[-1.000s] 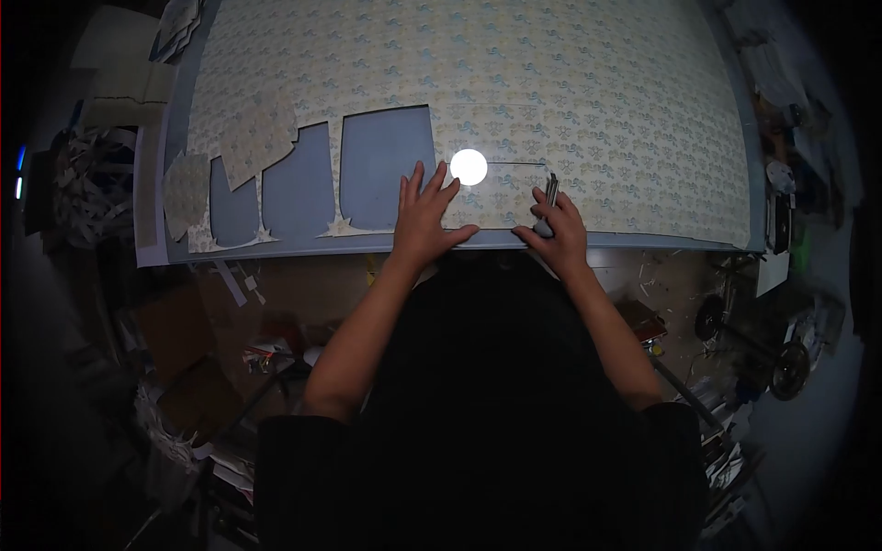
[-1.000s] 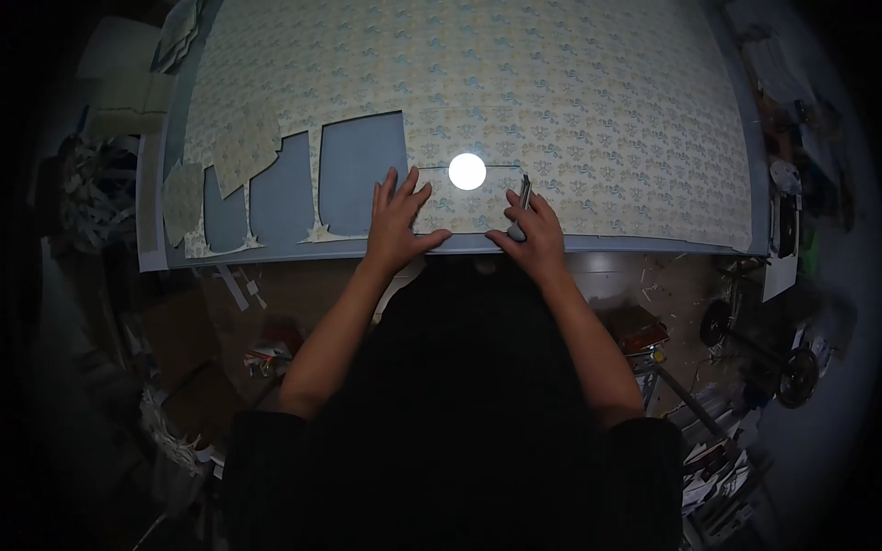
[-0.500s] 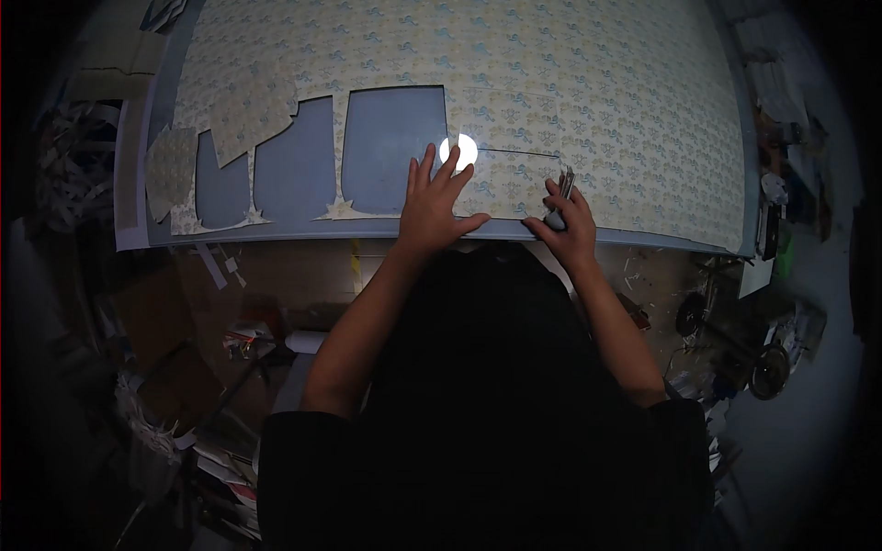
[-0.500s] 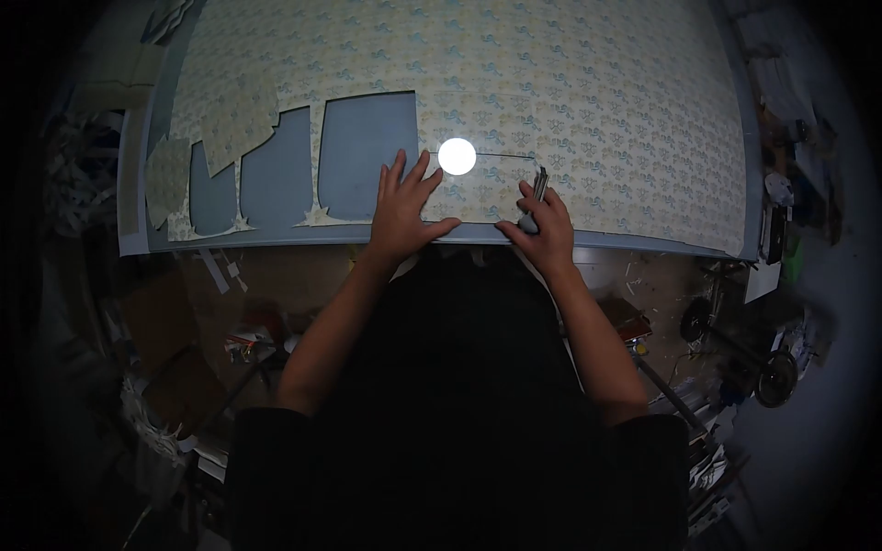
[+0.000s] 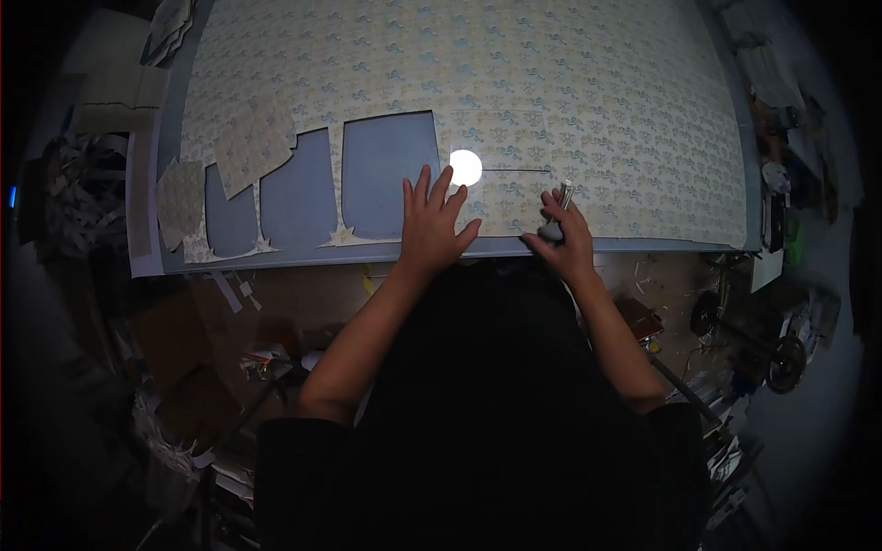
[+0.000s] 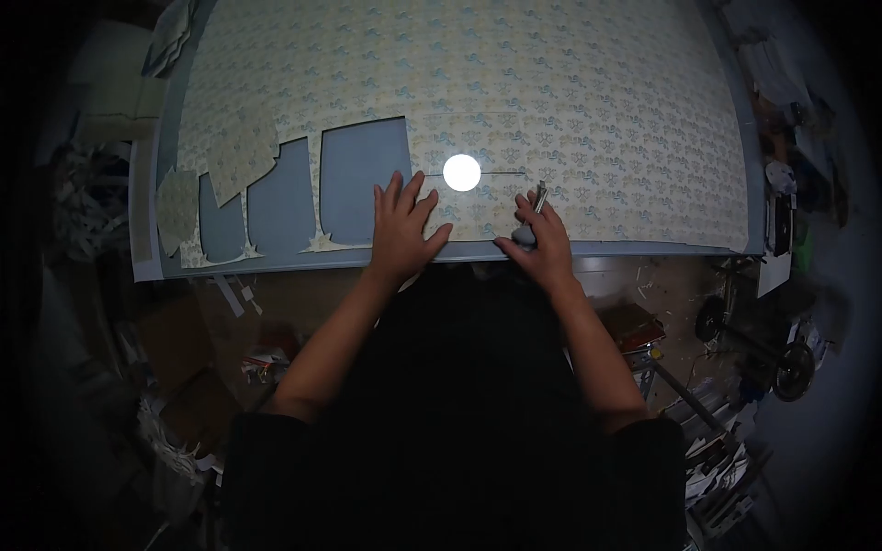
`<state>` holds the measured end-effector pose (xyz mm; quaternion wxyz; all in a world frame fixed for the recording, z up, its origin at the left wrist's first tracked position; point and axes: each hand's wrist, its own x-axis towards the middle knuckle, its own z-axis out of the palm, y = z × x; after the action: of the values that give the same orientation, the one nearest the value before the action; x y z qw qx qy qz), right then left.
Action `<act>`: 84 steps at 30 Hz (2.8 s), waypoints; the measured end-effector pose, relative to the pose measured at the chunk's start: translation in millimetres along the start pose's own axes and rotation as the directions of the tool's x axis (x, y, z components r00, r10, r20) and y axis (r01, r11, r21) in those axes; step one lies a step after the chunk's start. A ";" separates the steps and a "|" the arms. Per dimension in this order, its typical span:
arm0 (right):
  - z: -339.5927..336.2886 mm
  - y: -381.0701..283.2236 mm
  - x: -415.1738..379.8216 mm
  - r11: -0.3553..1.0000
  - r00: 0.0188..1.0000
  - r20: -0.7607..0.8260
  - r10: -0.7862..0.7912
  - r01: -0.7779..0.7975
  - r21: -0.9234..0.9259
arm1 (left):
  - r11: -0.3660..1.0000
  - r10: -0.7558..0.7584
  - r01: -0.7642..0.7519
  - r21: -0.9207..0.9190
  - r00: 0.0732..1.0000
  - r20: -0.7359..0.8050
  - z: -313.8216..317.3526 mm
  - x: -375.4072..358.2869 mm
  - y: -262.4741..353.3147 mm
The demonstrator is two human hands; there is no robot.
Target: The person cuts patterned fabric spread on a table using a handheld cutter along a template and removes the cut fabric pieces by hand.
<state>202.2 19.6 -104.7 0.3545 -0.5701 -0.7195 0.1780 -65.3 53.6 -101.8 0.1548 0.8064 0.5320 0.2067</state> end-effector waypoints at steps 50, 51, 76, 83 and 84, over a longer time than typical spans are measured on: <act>-35.5 -39.5 -41.2 0.812 0.825 -0.003 0.566 -0.556 0.177 | 0.986 0.002 -0.061 0.153 0.934 0.359 2.7 94.0 63.9; -34.2 -39.0 -42.2 0.830 0.839 -0.015 0.544 -0.536 0.153 | 0.981 -0.002 -0.067 0.184 0.936 0.351 1.6 98.3 61.8; -37.3 -46.9 -27.5 0.880 0.875 0.108 0.472 -0.476 0.004 | 0.967 -0.177 0.021 0.253 0.770 0.613 3.0 117.0 69.8; -51.2 -48.1 -11.8 0.902 0.875 0.219 0.431 -0.420 -0.098 | 0.960 -0.190 0.014 0.279 0.766 0.614 2.2 116.8 73.7; -52.5 -47.8 -10.3 0.904 0.874 0.231 0.427 -0.413 -0.110 | 0.960 -0.196 0.021 0.279 0.761 0.618 2.4 117.4 73.7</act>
<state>207.5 -11.7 -40.3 0.1977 -0.6956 -0.6221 0.3001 35.3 133.3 -49.4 0.2336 0.8087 0.5156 -0.1599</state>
